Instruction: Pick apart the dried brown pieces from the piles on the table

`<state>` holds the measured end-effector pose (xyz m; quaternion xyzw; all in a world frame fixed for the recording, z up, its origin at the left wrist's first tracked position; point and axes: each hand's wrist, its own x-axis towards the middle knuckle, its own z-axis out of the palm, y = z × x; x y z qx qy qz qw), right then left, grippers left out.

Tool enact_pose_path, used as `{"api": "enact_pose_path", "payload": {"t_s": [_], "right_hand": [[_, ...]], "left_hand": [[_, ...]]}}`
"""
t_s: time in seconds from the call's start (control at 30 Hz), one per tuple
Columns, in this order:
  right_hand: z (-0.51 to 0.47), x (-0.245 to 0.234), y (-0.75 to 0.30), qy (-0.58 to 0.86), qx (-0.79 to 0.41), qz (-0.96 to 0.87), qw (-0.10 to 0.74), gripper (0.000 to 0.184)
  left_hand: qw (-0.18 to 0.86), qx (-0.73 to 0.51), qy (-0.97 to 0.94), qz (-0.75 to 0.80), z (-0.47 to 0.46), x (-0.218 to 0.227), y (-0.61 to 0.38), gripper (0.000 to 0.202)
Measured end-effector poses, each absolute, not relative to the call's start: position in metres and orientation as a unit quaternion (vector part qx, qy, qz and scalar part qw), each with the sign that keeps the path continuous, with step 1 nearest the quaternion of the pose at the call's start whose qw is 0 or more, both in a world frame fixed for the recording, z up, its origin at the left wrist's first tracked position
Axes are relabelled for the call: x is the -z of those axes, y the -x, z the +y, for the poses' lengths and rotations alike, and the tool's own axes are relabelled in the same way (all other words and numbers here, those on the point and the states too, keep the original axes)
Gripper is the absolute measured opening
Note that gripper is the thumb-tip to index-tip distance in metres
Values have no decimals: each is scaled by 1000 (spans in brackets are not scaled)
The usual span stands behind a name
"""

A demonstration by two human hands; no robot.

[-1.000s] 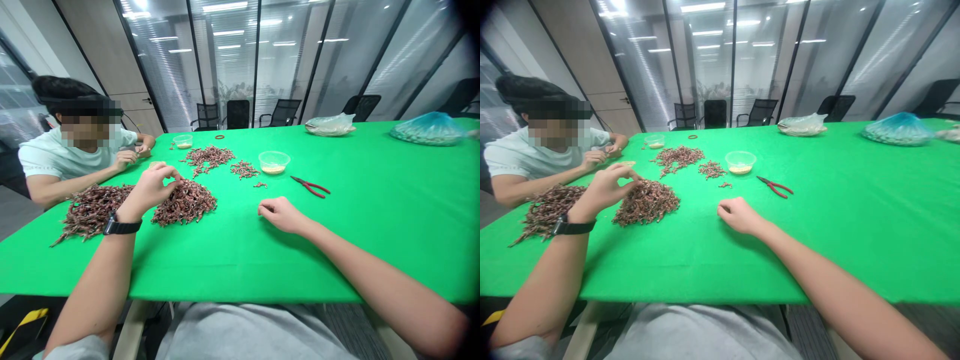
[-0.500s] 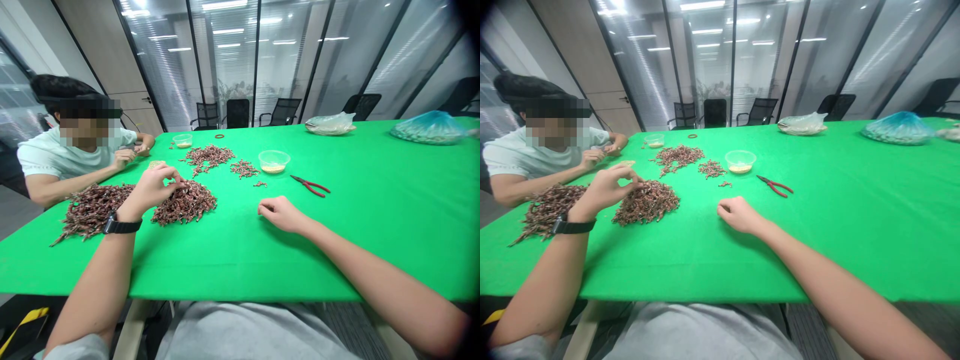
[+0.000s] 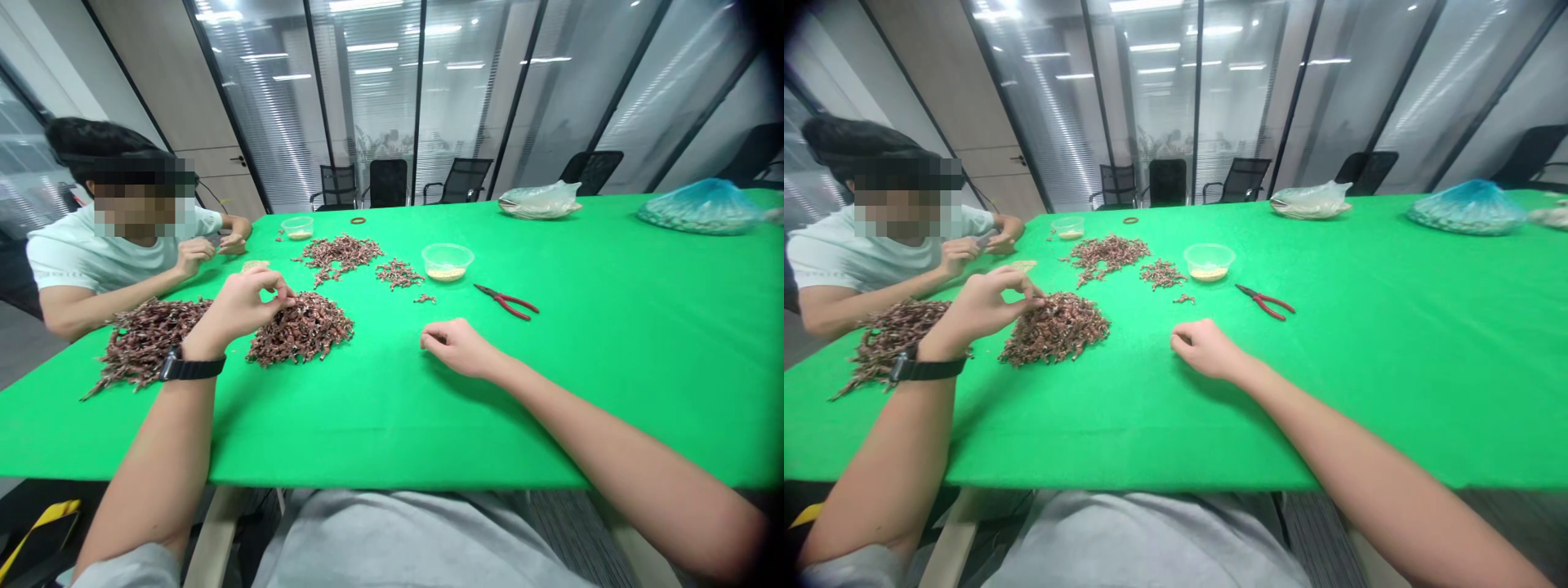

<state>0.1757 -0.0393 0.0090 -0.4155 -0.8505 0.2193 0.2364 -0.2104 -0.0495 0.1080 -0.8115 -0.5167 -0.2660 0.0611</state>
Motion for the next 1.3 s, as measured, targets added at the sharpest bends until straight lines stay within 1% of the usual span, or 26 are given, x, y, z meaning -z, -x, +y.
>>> {"api": "enact_pose_path", "payload": {"t_s": [0.27, 0.53, 0.8, 0.9, 1.03, 1.1, 1.17, 1.3], "right_hand": [[-39, -8, -175, 417, -219, -851, 234, 31], [-39, -8, -175, 416, -212, -853, 234, 31], [-39, -9, -176, 418, -206, -853, 233, 32], [-35, -15, -182, 443, -176, -841, 255, 30], [-24, -29, -198, 516, -144, -781, 322, 24], [-18, -33, -206, 539, -144, -758, 339, 18], [-12, -34, -213, 552, -145, -756, 320, 16], [-6, -28, -222, 548, -137, -794, 225, 7]], "left_hand": [[65, 262, 818, -508, -46, -106, 210, 21], [49, 260, 816, -514, -49, -108, 207, 17], [65, 260, 816, -512, -45, -106, 210, 18], [84, 299, 795, -520, -45, -103, 209, 17], [110, 365, 751, -539, -47, -99, 200, 25], [118, 379, 745, -537, -50, -98, 192, 28], [121, 379, 754, -522, -55, -96, 181, 28], [128, 348, 793, -483, -65, -86, 149, 24]]}}
